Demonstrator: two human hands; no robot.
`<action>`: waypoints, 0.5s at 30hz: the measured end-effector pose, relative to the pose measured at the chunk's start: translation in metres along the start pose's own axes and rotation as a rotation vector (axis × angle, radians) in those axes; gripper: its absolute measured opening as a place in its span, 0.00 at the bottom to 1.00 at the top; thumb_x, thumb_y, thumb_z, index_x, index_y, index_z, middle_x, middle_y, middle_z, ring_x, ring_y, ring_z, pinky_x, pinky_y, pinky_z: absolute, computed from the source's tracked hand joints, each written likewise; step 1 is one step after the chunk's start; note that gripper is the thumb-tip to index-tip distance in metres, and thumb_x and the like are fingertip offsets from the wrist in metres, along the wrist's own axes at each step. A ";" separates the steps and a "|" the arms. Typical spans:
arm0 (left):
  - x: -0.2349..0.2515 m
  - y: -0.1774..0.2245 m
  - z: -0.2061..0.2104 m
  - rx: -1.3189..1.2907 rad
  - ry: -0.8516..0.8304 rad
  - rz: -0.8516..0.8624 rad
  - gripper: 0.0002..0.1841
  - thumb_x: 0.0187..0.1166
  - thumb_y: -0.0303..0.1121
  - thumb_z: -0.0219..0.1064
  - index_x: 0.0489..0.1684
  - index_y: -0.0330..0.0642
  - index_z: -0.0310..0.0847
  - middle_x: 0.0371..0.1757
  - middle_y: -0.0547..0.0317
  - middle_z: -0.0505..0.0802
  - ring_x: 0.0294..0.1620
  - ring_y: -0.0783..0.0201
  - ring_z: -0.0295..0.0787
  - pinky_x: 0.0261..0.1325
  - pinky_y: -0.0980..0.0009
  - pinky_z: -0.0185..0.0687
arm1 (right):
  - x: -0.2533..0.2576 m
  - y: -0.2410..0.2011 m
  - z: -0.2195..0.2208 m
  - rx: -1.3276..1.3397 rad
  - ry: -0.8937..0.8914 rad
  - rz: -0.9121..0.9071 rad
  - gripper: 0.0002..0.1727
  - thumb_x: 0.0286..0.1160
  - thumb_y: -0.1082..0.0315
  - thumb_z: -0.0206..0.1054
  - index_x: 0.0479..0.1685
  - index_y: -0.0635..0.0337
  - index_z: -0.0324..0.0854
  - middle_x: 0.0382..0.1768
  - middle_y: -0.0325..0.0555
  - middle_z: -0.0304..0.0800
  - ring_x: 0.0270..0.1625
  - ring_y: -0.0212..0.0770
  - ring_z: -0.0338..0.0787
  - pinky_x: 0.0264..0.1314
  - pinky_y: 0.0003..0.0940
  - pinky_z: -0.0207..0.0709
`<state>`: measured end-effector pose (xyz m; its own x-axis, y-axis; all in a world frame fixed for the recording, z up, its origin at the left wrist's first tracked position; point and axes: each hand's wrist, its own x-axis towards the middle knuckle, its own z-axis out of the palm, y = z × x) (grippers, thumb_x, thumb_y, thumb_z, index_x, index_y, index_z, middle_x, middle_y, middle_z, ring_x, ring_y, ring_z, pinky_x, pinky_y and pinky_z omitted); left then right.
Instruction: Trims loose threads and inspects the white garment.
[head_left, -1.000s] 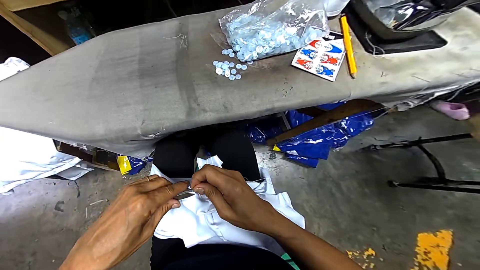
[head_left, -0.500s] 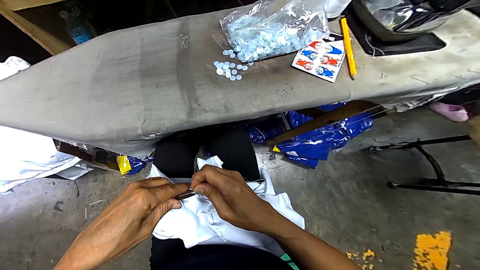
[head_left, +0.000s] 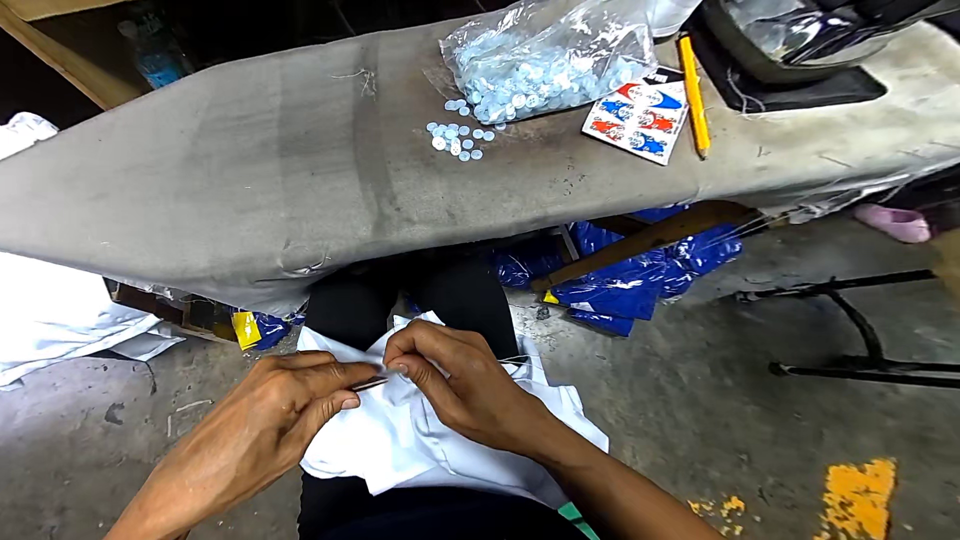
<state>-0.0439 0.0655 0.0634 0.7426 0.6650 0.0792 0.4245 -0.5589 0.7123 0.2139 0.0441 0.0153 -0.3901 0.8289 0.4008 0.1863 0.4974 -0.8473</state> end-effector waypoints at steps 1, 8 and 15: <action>-0.001 -0.001 -0.002 -0.009 0.028 -0.032 0.18 0.89 0.46 0.60 0.64 0.49 0.91 0.47 0.69 0.95 0.46 0.82 0.89 0.52 0.83 0.84 | 0.000 0.002 -0.005 -0.003 0.028 0.023 0.12 0.89 0.68 0.58 0.46 0.66 0.85 0.40 0.45 0.89 0.42 0.29 0.87 0.49 0.23 0.82; -0.001 -0.008 0.019 -0.044 0.317 -0.109 0.20 0.75 0.50 0.76 0.58 0.48 0.90 0.38 0.73 0.90 0.29 0.86 0.72 0.31 0.87 0.66 | -0.014 0.013 -0.073 -0.148 0.255 0.173 0.07 0.83 0.68 0.64 0.46 0.59 0.87 0.38 0.36 0.87 0.34 0.27 0.85 0.36 0.24 0.83; 0.032 -0.009 0.059 0.135 0.277 -0.073 0.15 0.80 0.49 0.70 0.51 0.52 0.93 0.41 0.69 0.95 0.38 0.77 0.87 0.44 0.75 0.84 | -0.017 0.030 -0.066 -0.073 -0.077 0.178 0.19 0.82 0.56 0.68 0.57 0.63 0.87 0.47 0.44 0.90 0.48 0.31 0.89 0.55 0.27 0.85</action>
<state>0.0067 0.0623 0.0187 0.5464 0.8048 0.2319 0.5502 -0.5536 0.6252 0.2856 0.0616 0.0055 -0.4121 0.8849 0.2171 0.3226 0.3646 -0.8735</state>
